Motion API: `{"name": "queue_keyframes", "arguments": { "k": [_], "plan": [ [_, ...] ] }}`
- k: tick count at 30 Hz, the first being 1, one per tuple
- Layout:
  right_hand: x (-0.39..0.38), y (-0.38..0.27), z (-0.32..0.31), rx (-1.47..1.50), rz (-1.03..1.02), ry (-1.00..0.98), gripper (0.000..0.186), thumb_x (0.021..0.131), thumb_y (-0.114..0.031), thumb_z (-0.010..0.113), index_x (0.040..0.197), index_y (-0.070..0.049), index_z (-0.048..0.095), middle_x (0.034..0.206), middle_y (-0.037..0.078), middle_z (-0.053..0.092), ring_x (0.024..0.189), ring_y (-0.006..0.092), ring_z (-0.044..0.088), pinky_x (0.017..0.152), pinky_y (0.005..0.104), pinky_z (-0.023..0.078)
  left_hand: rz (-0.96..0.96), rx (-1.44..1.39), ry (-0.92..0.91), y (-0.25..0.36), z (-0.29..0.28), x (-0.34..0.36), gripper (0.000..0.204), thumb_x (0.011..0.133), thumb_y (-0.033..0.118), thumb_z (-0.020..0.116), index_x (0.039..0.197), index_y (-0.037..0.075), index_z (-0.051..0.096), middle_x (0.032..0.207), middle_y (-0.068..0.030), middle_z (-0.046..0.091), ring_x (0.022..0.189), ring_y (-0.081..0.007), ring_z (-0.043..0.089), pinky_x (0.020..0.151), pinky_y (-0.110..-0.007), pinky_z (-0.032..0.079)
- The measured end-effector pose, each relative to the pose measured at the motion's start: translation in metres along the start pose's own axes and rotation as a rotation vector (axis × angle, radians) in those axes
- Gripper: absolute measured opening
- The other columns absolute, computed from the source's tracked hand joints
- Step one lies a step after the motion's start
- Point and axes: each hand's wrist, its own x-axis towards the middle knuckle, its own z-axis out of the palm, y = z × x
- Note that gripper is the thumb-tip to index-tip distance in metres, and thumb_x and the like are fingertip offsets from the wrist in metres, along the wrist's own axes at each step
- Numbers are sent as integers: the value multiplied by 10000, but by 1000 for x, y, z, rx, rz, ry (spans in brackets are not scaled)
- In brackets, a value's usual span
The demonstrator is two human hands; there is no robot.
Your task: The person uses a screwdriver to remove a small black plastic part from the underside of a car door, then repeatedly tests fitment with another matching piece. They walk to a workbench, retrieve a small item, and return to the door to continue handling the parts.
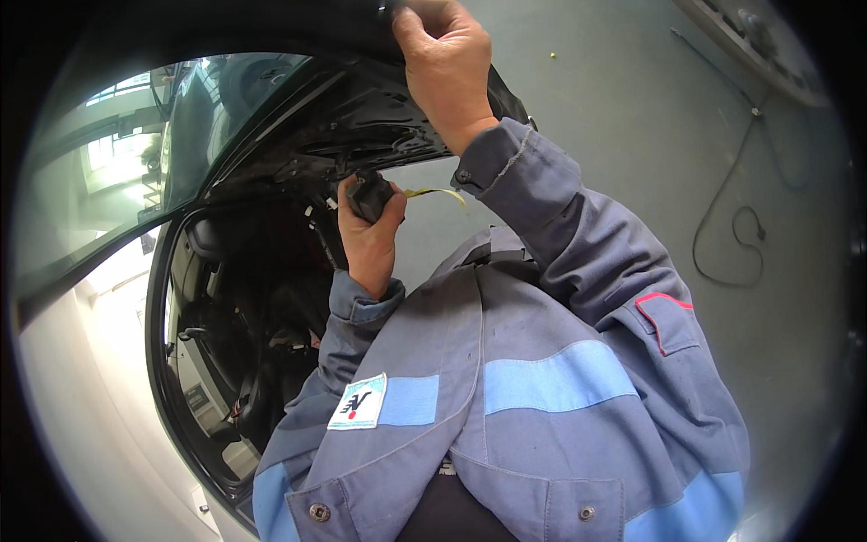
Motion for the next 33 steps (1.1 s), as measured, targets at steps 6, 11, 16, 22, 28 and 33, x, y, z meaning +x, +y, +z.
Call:
{"name": "queue_keyframes", "arguments": {
  "k": [6,11,16,22,28,33],
  "plan": [
    [4,4,3,-72,-47,29,191,937,-138,682,1025,30,664,859,79,698,773,130,632,721,289,518,-34,-13,10,-1,0,3,384,874,-31,702,1205,50,524,1002,-38,633,905,-113,577,805,-257,468],
    [5,6,4,-91,-58,27,181,938,-144,674,1006,23,657,845,78,688,763,141,630,720,295,519,-27,-36,6,-4,0,4,443,876,-32,706,1253,43,485,998,-39,636,884,-111,581,788,-255,475],
    [1,4,3,-79,-33,19,188,944,-146,668,1011,29,653,868,86,690,783,148,636,729,300,523,-35,-40,-1,-5,-1,7,546,880,-38,711,1331,35,411,964,-33,645,810,-95,586,724,-243,492],
    [1,2,4,-74,-58,32,200,946,-143,665,1033,37,651,900,109,702,814,160,648,752,304,524,-32,-62,26,-4,3,1,405,880,-28,706,1230,44,516,1010,-40,637,926,-121,586,834,-262,472],
    [2,1,4,-72,-62,21,170,948,-130,655,1008,29,646,852,84,684,758,136,617,702,297,508,-32,-41,27,-4,3,0,523,885,-25,716,1315,40,426,963,-22,643,805,-90,583,714,-239,490],
    [5,2,7,12,-9,-9,139,941,-119,648,945,18,621,774,42,630,684,99,547,630,277,473,-26,-24,26,-4,3,-2,439,882,-20,714,1244,43,472,941,-17,639,792,-86,575,697,-238,484]
  ]
}}
